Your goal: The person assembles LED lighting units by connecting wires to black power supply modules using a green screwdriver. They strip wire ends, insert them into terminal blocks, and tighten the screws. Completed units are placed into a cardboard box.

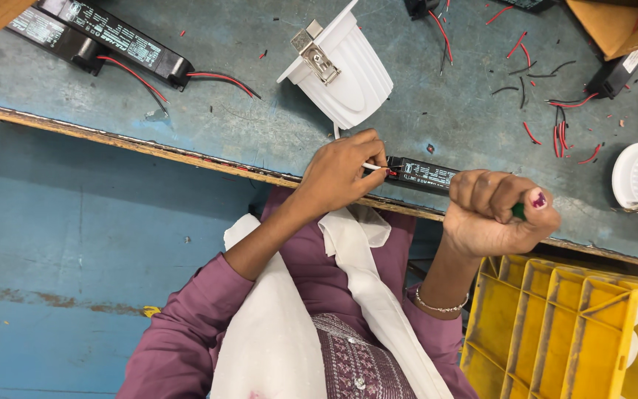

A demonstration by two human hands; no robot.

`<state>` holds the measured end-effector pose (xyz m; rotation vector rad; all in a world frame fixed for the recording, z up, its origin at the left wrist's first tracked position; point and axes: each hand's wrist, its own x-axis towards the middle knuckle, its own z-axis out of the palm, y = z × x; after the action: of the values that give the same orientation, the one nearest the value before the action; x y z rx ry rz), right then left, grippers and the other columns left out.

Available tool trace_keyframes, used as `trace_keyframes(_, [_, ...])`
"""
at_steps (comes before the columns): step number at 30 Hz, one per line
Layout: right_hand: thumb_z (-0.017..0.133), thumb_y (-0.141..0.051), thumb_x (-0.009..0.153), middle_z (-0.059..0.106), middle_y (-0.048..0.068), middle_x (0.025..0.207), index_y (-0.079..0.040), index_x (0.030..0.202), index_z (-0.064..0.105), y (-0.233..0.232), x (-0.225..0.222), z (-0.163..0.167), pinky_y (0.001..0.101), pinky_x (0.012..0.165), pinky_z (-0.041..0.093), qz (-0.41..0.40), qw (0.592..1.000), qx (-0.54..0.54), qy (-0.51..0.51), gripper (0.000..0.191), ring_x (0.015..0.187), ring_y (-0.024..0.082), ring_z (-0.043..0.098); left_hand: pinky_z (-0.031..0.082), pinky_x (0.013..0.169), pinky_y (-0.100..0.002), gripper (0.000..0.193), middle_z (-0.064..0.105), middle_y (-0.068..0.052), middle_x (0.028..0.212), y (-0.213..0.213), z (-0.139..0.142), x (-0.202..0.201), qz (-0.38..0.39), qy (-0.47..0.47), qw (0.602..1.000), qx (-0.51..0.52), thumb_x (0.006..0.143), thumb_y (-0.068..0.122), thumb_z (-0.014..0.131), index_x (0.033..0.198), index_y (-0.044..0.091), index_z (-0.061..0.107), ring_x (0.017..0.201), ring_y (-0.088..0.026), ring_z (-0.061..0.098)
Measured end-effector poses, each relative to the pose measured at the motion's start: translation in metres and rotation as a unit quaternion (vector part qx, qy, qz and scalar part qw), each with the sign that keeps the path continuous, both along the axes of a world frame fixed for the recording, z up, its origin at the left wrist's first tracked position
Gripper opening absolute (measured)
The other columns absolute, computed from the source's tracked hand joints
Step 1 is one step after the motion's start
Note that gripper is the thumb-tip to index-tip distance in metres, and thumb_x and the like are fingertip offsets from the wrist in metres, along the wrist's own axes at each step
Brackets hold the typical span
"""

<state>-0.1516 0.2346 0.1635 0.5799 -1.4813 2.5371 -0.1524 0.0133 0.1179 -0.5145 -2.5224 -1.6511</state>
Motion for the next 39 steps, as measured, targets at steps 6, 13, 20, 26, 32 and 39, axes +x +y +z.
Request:
trace_keyframes(6, [0.039,-0.034,0.099,0.017,-0.002,0.045,-0.016,0.062,0.018,-0.006,-0.001,0.007,0.0308,0.041,0.011,0.018,0.999,0.025,0.017,0.046,0.041,0.010,0.009,0.050,0.069,-0.040,0.014,0.060,-0.005,0.087,0.001,0.000,0.001,0.009,-0.009,1.000,-0.003,0.086,0.019,0.069,0.087,0.007,0.063,0.067,-0.023,0.063])
trace_keyframes(13, [0.040,-0.030,0.097,0.018,0.000,0.050,-0.015,0.061,0.018,-0.016,-0.004,0.012,0.0304,0.040,0.012,0.021,0.997,0.058,0.035,0.045,0.041,0.009,0.011,0.050,0.077,-0.040,0.015,0.064,-0.004,0.095,0.008,-0.002,0.007,0.065,0.039,0.997,0.023,0.087,0.018,0.073,0.093,0.007,0.065,0.085,-0.025,0.067])
trace_keyframes(20, [0.041,-0.030,0.098,0.019,0.000,0.046,-0.015,0.062,0.019,-0.018,-0.006,0.011,0.0309,0.042,0.012,0.026,0.998,0.055,0.027,0.045,0.042,0.009,0.011,0.052,0.087,-0.038,0.017,0.067,-0.005,0.098,0.011,-0.005,0.019,0.086,0.105,0.989,0.054,0.086,0.006,0.072,0.103,0.008,0.067,0.096,-0.025,0.065])
trace_keyframes(26, [0.041,-0.032,0.099,0.020,0.000,0.046,-0.015,0.061,0.020,-0.018,-0.005,0.018,0.0318,0.042,0.013,0.020,0.999,0.044,0.016,0.046,0.042,0.010,0.012,0.051,0.084,-0.039,0.018,0.062,-0.006,0.092,0.014,-0.009,0.022,0.098,0.136,0.985,0.042,0.088,0.004,0.073,0.105,0.009,0.071,0.091,-0.025,0.062])
trace_keyframes(32, [0.046,-0.032,0.092,0.022,0.003,0.049,-0.010,0.065,0.023,-0.011,0.007,0.027,0.0343,0.046,0.016,0.009,0.999,0.047,-0.013,0.042,0.044,0.014,0.015,0.050,0.083,-0.040,0.019,0.059,-0.007,0.091,0.013,-0.014,0.020,0.092,0.139,0.985,0.042,0.086,0.005,0.073,0.105,0.009,0.071,0.090,-0.026,0.061])
trace_keyframes(39, [0.043,-0.030,0.093,0.017,-0.002,0.046,-0.013,0.062,0.019,-0.006,0.005,0.017,0.0305,0.041,0.013,0.003,1.000,0.026,-0.002,0.042,0.040,0.010,0.010,0.049,0.083,-0.040,0.018,0.055,-0.007,0.089,0.014,-0.015,0.020,0.086,0.127,0.988,0.033,0.087,0.006,0.072,0.105,0.010,0.069,0.089,-0.026,0.059])
